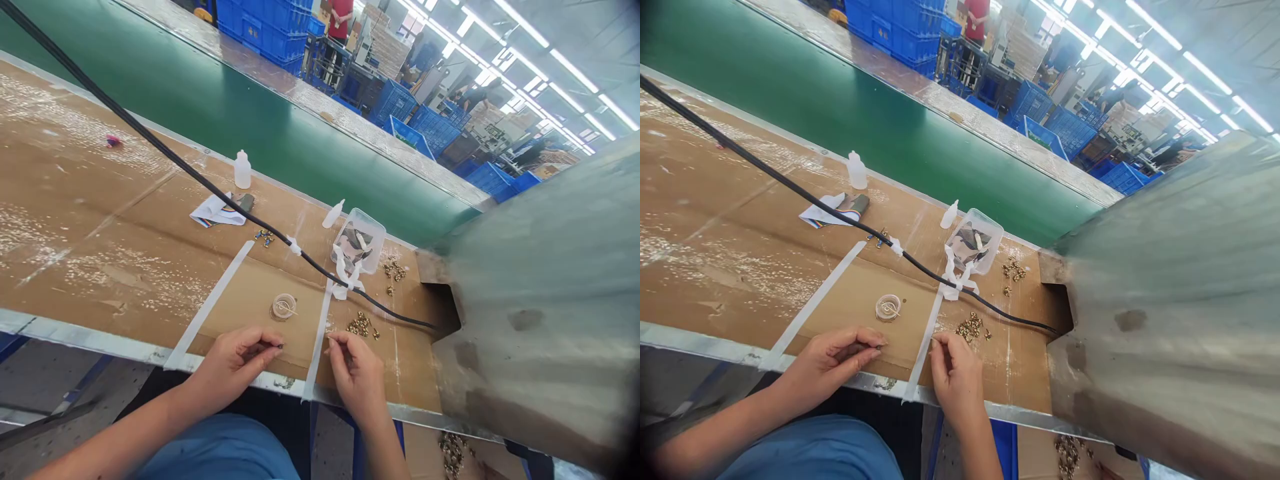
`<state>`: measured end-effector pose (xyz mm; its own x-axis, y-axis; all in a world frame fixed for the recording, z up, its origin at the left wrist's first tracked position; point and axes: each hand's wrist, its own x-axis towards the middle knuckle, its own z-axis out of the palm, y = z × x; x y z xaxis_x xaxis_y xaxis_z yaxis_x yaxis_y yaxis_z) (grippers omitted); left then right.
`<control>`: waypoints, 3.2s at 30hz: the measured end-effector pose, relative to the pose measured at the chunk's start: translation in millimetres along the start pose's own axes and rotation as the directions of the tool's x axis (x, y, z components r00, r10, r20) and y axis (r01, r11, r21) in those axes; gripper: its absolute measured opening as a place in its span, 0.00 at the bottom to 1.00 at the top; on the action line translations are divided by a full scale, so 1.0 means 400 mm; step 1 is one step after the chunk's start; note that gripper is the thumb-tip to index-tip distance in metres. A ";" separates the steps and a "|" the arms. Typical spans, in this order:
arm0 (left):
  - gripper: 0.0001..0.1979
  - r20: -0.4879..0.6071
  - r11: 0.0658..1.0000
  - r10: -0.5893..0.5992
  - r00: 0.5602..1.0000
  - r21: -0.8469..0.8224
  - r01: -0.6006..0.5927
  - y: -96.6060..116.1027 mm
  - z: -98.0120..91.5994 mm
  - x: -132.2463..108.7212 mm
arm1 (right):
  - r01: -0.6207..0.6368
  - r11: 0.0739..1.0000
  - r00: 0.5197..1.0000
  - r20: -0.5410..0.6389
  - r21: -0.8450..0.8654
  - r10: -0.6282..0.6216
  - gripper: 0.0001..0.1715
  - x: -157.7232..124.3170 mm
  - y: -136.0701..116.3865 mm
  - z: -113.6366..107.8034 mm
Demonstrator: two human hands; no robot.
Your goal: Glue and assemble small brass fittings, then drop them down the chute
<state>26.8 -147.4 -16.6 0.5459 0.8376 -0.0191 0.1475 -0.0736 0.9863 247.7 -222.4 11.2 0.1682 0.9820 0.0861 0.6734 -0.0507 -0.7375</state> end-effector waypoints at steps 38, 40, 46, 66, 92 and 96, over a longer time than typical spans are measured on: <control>0.07 0.034 0.998 0.051 0.998 0.040 -0.053 0.014 -0.012 -0.004 | -0.357 0.619 0.932 0.216 0.700 0.293 0.15 -0.018 -0.116 0.125; 0.08 0.039 0.997 0.054 0.998 0.050 -0.056 0.016 -0.013 -0.003 | -0.340 0.655 0.938 0.191 0.675 0.290 0.15 -0.020 -0.122 0.122; 0.08 0.056 0.995 0.058 0.997 0.073 -0.063 0.013 -0.013 0.000 | -0.297 0.741 0.953 0.136 0.602 0.271 0.14 -0.022 -0.130 0.119; 0.09 0.119 0.962 0.151 0.981 0.210 -0.173 0.011 -0.011 -0.008 | -0.166 0.948 0.985 0.084 0.270 0.148 0.12 -0.026 -0.117 0.096; 0.09 0.059 1.000 0.014 0.998 0.012 -0.015 0.036 -0.007 0.011 | -0.041 0.996 0.986 0.164 0.076 0.028 0.07 0.006 -0.085 0.076; 0.09 0.076 1.000 0.005 0.997 -0.010 -0.004 0.031 -0.008 0.011 | -0.053 0.992 0.993 0.110 0.116 0.041 0.07 0.006 -0.094 0.092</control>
<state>28.2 -142.8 -3.9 0.6075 0.7939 -0.0265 0.1371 -0.0719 0.9879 196.5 -211.4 14.4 0.1151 0.9932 -0.0182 0.5756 -0.0816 -0.8136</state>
